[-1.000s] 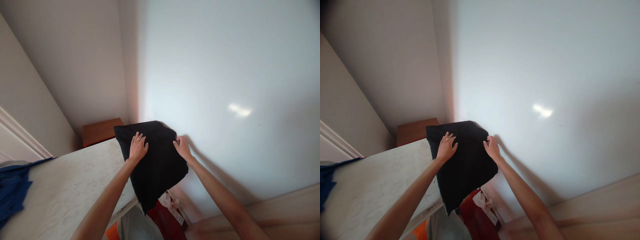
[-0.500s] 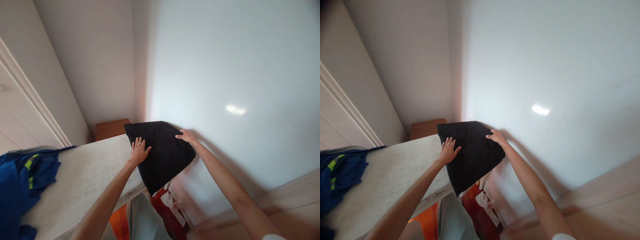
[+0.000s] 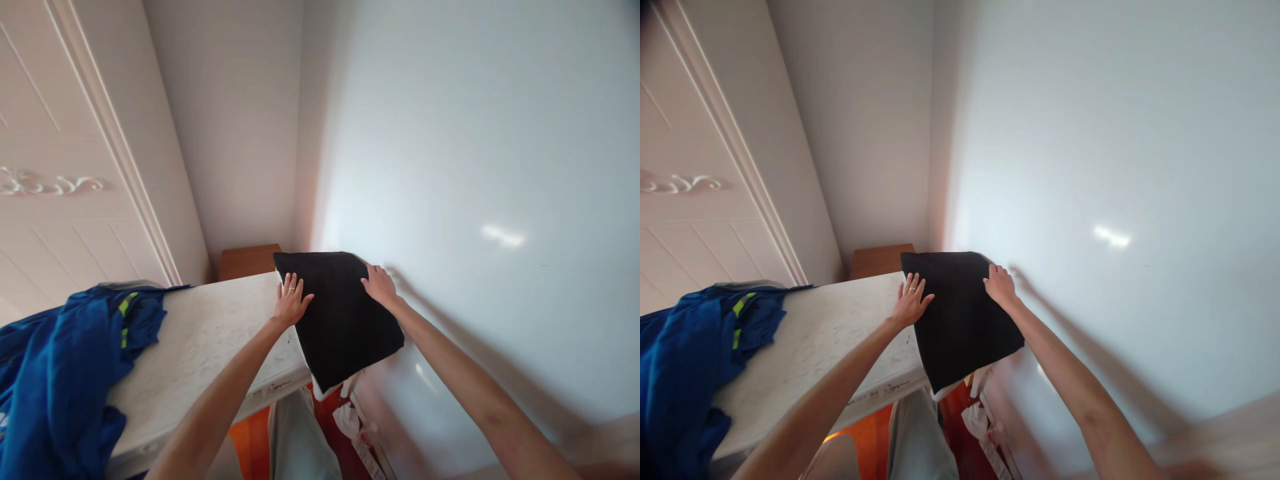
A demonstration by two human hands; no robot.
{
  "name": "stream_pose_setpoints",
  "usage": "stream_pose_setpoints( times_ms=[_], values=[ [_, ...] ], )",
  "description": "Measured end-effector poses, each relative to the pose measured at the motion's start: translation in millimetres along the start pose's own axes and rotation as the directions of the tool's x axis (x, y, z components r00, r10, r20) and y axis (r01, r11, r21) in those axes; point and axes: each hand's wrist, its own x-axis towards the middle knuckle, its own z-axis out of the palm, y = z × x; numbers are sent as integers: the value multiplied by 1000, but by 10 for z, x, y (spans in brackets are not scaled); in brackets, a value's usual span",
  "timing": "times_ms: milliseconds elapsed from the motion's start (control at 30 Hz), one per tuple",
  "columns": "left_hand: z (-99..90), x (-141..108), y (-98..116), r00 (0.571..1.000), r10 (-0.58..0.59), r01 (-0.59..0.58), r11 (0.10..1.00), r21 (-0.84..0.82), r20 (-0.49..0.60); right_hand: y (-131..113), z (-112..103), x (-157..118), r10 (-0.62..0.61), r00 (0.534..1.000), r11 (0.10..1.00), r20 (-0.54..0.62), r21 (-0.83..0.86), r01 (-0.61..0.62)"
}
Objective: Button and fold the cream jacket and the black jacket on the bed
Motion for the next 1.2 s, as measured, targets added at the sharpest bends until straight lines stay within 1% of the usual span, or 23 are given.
stream_pose_setpoints(
  times_ms=[33, 67, 100, 133, 200, 233, 267, 333, 367, 400, 467, 567, 667, 733, 767, 833, 867, 900, 933, 1000, 1033, 1100, 1200],
  values=[
    [2, 47, -14, 1000, -21, 21, 1000, -2, -11, -116, 0, 61, -110, 994, 994, -28, -6, 110],
    [18, 88, -23, 1000, -16, 16, 1000, -7, 4, -238, 18, 131, -225, 973, 974, -53, -14, 225],
    [48, 121, -29, 999, 4, -4, 1000, -13, 34, -358, 58, 208, -330, 941, 944, -71, -23, 329],
    [89, 144, -34, 997, 34, -33, 999, -19, 67, -471, 118, 291, -410, 909, 912, -77, -31, 409],
    [188, 154, -42, 993, 63, -60, 998, -32, 103, -640, 289, 466, -487, 872, 873, -54, -40, 486],
    [237, 143, -47, 994, 57, -54, 998, -40, 96, -684, 393, 554, -493, 870, 870, -31, -47, 491],
    [282, 124, -53, 996, 46, -43, 998, -50, 81, -698, 504, 639, -469, 883, 882, -2, -55, 468],
    [353, 72, -63, 998, 23, -19, 997, -72, 51, -641, 726, 791, -340, 936, 938, 89, -47, 345],
    [380, 45, -66, 999, 10, -6, 997, -82, 40, -584, 829, 853, -258, 956, 964, 141, -36, 265],
    [404, 21, -67, 1000, -4, 6, 996, -90, 30, -519, 920, 904, -188, 964, 981, 187, -21, 195],
    [443, -17, -62, 1000, -22, 22, 995, -98, 8, -394, 1062, 972, -123, 961, 992, 248, 18, 123],
    [445, -22, -33, 999, -32, 31, 995, -98, -12, -279, 1175, 1004, -137, 955, 990, 261, 62, 125],
    [307, 92, 19, 999, -19, 23, 996, -82, 48, -242, 1206, 1007, -143, 953, 989, 267, 75, 128],
    [160, 254, 48, 994, 2, 4, 999, -54, 108, -246, 1189, 1029, -145, 947, 989, 288, 80, 127],
    [94, 354, 53, 994, 11, -7, 999, -34, 109, -257, 1167, 1052, -145, 940, 989, 309, 79, 126],
    [22, 559, 24, 999, 33, -33, 999, -2, 16, -297, 1097, 1123, -148, 930, 989, 337, 54, 138],
    [27, 651, -15, 999, 39, -39, 999, 2, -32, -320, 1051, 1167, -156, 936, 988, 316, 28, 155],
    [60, 728, -69, 998, 30, -30, 1000, -6, -59, -338, 1003, 1211, -169, 949, 984, 266, -3, 176],
    [118, 789, -138, 998, 1, -3, 1000, -25, -55, -346, 957, 1250, -186, 962, 980, 200, -35, 197],
    [278, 860, -298, 995, -95, 97, 992, -86, 30, -310, 893, 1290, -221, 973, 971, 73, -74, 226],
    [365, 874, -375, 987, -138, 146, 982, -118, 81, -261, 884, 1283, -235, 971, 969, 44, -72, 238],
    [520, 875, -489, 976, -177, 198, 966, -168, 130, -112, 919, 1215, -270, 960, 962, 75, -25, 272],
    [659, 853, -526, 981, -179, 190, 967, -170, 77, 140, 1057, 1056, -317, 939, 948, 136, 84, 308]
  ],
)
